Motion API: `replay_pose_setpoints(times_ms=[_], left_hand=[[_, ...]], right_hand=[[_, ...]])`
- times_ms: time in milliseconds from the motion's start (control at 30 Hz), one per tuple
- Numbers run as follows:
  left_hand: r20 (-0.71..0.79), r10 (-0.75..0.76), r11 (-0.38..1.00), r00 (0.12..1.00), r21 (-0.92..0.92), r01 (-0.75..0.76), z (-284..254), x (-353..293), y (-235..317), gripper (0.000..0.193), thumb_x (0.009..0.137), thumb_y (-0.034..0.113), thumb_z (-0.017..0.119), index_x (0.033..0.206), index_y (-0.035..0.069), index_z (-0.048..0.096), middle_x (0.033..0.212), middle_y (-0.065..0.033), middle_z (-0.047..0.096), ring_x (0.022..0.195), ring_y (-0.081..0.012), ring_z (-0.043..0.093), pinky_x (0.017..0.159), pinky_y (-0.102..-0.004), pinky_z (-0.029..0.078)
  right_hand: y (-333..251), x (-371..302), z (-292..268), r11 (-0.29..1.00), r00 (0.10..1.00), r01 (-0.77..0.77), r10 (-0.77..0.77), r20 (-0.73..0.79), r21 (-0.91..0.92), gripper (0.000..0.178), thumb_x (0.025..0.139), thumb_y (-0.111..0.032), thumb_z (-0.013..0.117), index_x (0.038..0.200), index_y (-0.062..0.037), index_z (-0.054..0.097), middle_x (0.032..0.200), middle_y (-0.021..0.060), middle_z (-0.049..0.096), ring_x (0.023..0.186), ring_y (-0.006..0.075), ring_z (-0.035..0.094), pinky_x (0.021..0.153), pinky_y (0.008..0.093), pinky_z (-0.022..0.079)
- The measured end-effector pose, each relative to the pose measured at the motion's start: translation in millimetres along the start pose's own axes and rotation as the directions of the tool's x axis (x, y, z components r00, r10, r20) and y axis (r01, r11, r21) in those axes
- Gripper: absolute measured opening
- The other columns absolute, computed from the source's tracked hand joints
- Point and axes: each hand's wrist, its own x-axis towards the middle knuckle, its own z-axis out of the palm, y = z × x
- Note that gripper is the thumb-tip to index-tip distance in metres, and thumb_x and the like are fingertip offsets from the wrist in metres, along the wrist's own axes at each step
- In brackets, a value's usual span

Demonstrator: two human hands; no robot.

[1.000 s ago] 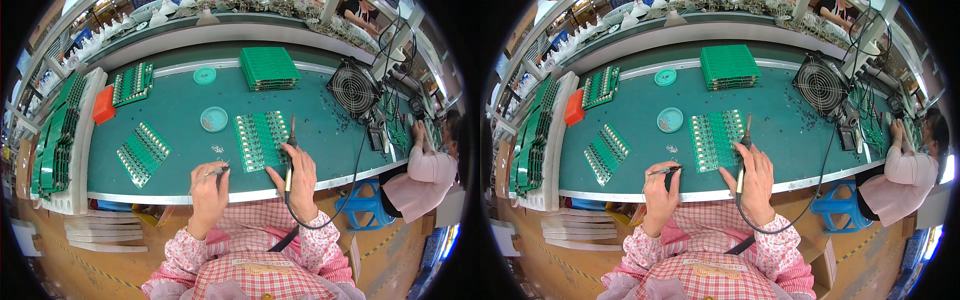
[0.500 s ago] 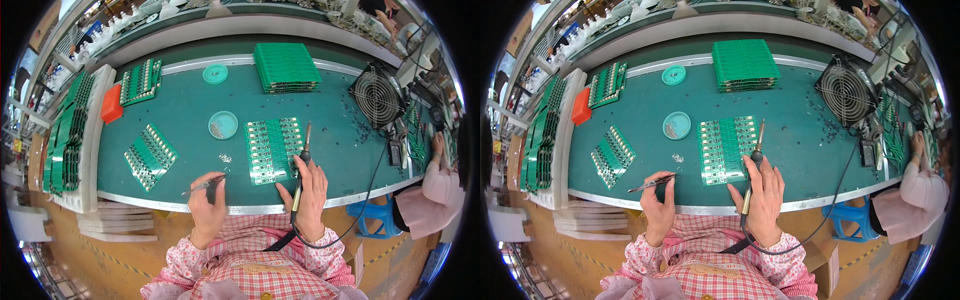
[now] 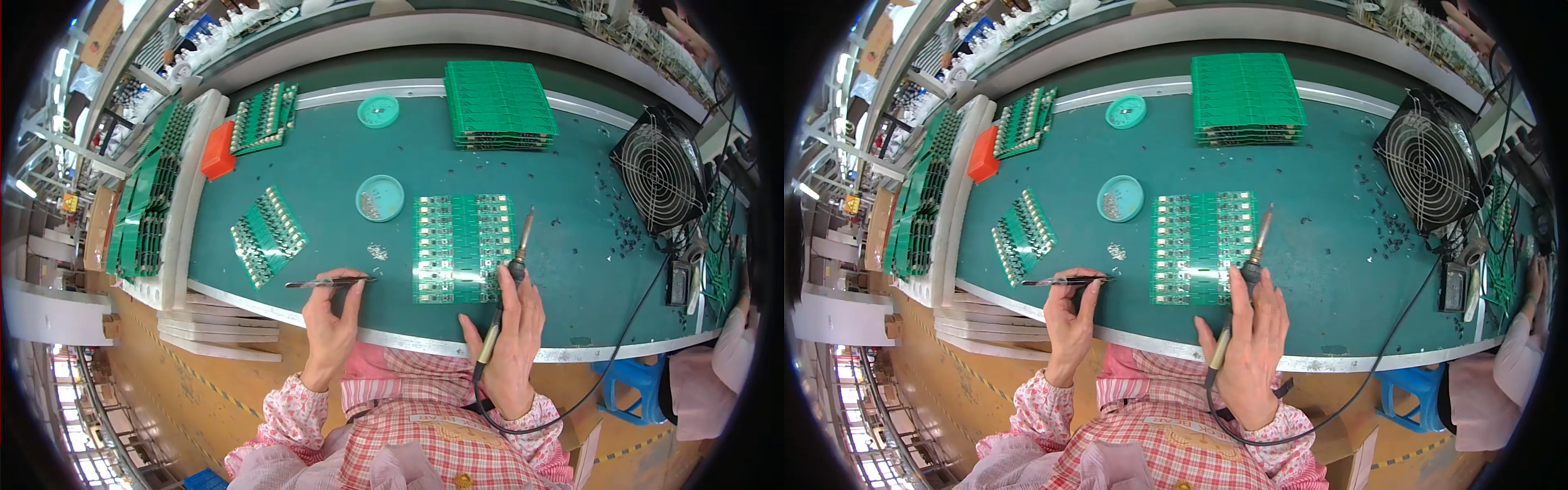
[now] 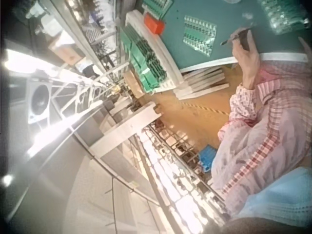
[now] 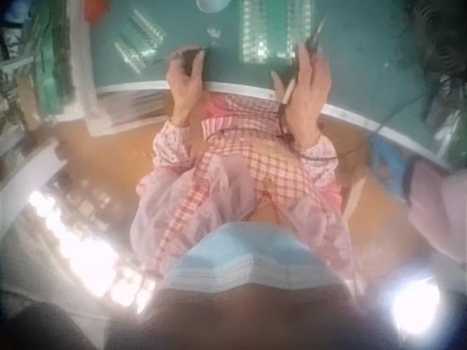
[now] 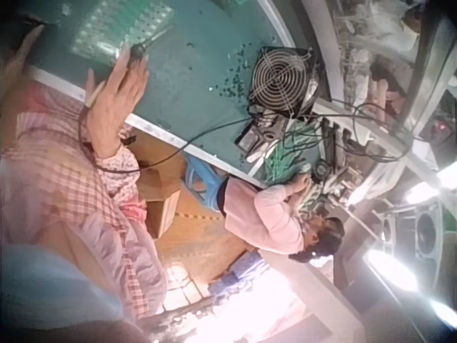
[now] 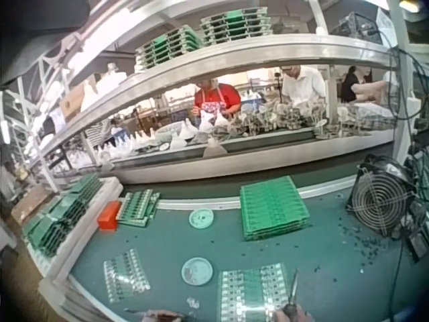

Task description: The person solders electronic components onto circuit boards using a soldering iron and solder wire, occasionally rotating and stacking the boards on the workbench.

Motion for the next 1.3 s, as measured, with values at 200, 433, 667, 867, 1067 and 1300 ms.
replay_pose_setpoints(times_ms=[200, 433, 667, 867, 1067, 1300], left_hand=[[0.011, 0.112, 0.987, 0.994, 0.112, -0.113, -5.3, 14.8, 1.2, 0.015, 0.095, -0.001, 0.064, 0.11, -0.003, 0.061, 0.104, -0.007, 0.067, 0.094, -0.0123, 0.064, 0.086, -0.0258, 0.05], [-0.018, 0.138, 0.983, 0.99, 0.122, -0.135, -2.6, 13.7, 1.4, 0.014, 0.092, 0.0, 0.068, 0.106, -0.002, 0.065, 0.1, -0.0088, 0.068, 0.091, -0.0151, 0.065, 0.084, -0.0271, 0.05], [0.011, 0.243, 0.939, 0.97, 0.249, -0.238, -0.7, 15.6, -0.4, 0.012, 0.091, 0.002, 0.068, 0.103, 0.001, 0.067, 0.102, -0.0089, 0.069, 0.088, -0.0233, 0.065, 0.082, -0.0315, 0.05], [0.016, 0.23, 0.94, 0.973, 0.256, -0.226, -1.7, 16.0, -2.9, 0.011, 0.09, 0.002, 0.069, 0.102, 0.001, 0.068, 0.103, -0.0091, 0.069, 0.089, -0.0241, 0.066, 0.081, -0.0326, 0.05], [0.022, 0.267, 0.917, 0.963, 0.3, -0.261, 2.6, 17.4, 3.5, 0.01, 0.089, 0.0, 0.068, 0.099, 0.003, 0.068, 0.1, -0.0093, 0.07, 0.088, -0.0268, 0.065, 0.08, -0.0346, 0.05], [0.044, 0.364, 0.856, 0.93, 0.377, -0.353, 1.0, 17.7, 1.5, 0.01, 0.089, 0.0, 0.067, 0.099, 0.003, 0.068, 0.099, -0.008, 0.07, 0.086, -0.0281, 0.064, 0.079, -0.0356, 0.049]], right_hand=[[-0.2, -0.3, 0.5, 0.996, 1.0, -0.001, -0.001, -0.017, -0.089, 0.084, 0.075, -0.016, 0.081, 0.149, -0.0056, 0.041, 0.136, 0.0271, 0.049, 0.13, 0.0437, 0.047, 0.109, 0.0548, 0.037], [-6.8, 3.5, -1.7, 0.995, 0.999, -0.03, 0.034, 0.041, -0.09, 0.086, 0.076, -0.014, 0.081, 0.15, -0.0052, 0.038, 0.135, 0.0308, 0.05, 0.127, 0.0453, 0.048, 0.11, 0.0533, 0.036], [-8.1, 1.1, 3.3, 0.986, 0.999, -0.034, 0.038, 0.021, -0.163, 0.084, 0.077, -0.01, 0.081, 0.15, -0.007, 0.039, 0.138, 0.0251, 0.051, 0.126, 0.0463, 0.048, 0.109, 0.0507, 0.038], [-7.1, 1.7, 6.0, 0.983, 0.998, -0.036, 0.043, 0.035, -0.182, 0.082, 0.077, -0.016, 0.082, 0.147, -0.0034, 0.042, 0.136, 0.0278, 0.051, 0.125, 0.0479, 0.049, 0.109, 0.0543, 0.037], [-6.8, 2.6, 2.1, 0.981, 0.999, -0.037, 0.044, 0.029, -0.19, 0.082, 0.076, -0.016, 0.083, 0.146, -0.002, 0.043, 0.136, 0.0265, 0.052, 0.125, 0.0468, 0.049, 0.109, 0.0551, 0.038], [-7.2, 2.6, 5.6, 0.986, 1.0, -0.021, 0.023, 0.005, -0.164, 0.082, 0.075, -0.015, 0.083, 0.146, -0.0021, 0.044, 0.133, 0.0249, 0.054, 0.124, 0.0434, 0.052, 0.109, 0.0549, 0.038]])
